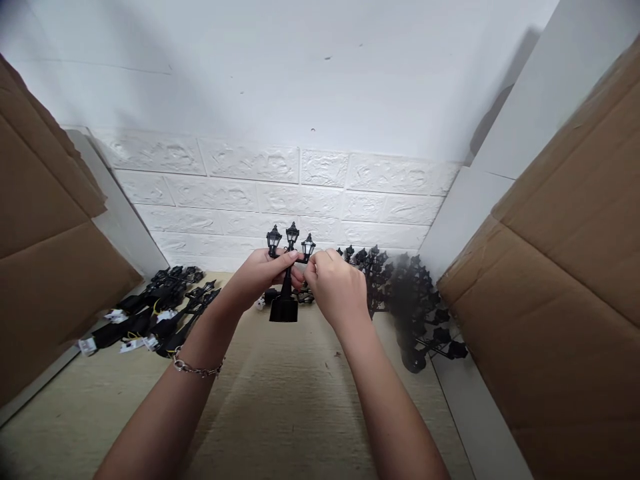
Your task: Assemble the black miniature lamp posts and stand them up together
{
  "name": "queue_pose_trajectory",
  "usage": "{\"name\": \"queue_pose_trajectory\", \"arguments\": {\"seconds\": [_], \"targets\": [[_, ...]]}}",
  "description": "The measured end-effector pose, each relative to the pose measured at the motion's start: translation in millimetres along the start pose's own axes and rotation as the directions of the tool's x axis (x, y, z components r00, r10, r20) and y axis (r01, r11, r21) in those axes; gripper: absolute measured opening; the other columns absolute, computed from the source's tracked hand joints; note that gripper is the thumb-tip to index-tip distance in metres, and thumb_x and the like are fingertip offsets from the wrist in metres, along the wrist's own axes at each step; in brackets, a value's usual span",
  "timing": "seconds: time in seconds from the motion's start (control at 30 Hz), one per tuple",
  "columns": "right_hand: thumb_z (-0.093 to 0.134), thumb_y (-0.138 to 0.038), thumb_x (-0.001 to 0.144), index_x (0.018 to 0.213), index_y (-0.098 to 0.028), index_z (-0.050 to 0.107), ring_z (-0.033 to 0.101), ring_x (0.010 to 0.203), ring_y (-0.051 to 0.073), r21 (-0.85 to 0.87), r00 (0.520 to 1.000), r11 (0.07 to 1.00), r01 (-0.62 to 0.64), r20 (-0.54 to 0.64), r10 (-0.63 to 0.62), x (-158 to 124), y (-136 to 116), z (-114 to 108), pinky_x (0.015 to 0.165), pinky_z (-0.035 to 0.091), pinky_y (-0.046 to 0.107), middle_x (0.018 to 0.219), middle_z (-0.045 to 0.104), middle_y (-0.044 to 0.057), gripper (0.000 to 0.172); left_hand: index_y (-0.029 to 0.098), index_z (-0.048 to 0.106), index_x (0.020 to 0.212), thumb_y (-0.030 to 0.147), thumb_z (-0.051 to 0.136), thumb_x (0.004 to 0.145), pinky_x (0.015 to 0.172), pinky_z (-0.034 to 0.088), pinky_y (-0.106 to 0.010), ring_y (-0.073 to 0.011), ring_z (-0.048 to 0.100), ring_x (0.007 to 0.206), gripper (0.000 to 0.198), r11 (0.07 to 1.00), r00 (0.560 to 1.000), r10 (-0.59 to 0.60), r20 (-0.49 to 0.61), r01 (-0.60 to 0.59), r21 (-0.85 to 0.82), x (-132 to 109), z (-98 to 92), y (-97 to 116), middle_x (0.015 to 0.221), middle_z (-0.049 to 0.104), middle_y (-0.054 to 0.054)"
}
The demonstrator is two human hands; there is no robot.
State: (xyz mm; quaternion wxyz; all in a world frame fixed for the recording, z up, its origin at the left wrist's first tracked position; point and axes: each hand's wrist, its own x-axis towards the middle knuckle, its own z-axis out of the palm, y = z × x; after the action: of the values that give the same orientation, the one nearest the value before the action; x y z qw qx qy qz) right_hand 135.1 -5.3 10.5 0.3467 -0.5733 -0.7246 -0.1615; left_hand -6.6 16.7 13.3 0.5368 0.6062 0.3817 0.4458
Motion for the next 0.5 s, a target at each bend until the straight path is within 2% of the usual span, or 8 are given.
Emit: {"name": "queue_pose_trajectory", "arguments": {"seconds": [0.17,0.5], "targets": [[0.049,-0.022,0.077,0.066,-0.018,0.054,0.046,0.056,0.009,0.002,1.0,1.0,-0.004,0.006,0.004,0.5,0.1,0.2,0.045,0.017,0.022,0.065,0.054,-0.002,0.012,0.011,0.063,0.074,0.037,0.055,0.077,0.062,0.051,-0.027,-0.0132,0.062,0.059,0.028,0.999,1.0,-0.017,-0.007,0.018,0.029,-0.1,-0.9,0.5,0.063,0.066,-0.006],[0.049,-0.022,0.076,0.067,-0.019,0.054,0.046,0.056,0.008,0.011,0.999,1.0,-0.014,-0.037,0.014,1.0,4.1,-1.1,0.046,0.019,0.022,0.066,0.054,-0.003,0.011,0.01,0.063,0.081,0.038,0.056,0.077,0.056,0.049,-0.024,-0.0137,0.063,0.058,0.029,0.998,0.999,-0.039,-0.035,0.041,0.051,-2.2,0.2,3.3,0.063,0.066,-0.006]]}}
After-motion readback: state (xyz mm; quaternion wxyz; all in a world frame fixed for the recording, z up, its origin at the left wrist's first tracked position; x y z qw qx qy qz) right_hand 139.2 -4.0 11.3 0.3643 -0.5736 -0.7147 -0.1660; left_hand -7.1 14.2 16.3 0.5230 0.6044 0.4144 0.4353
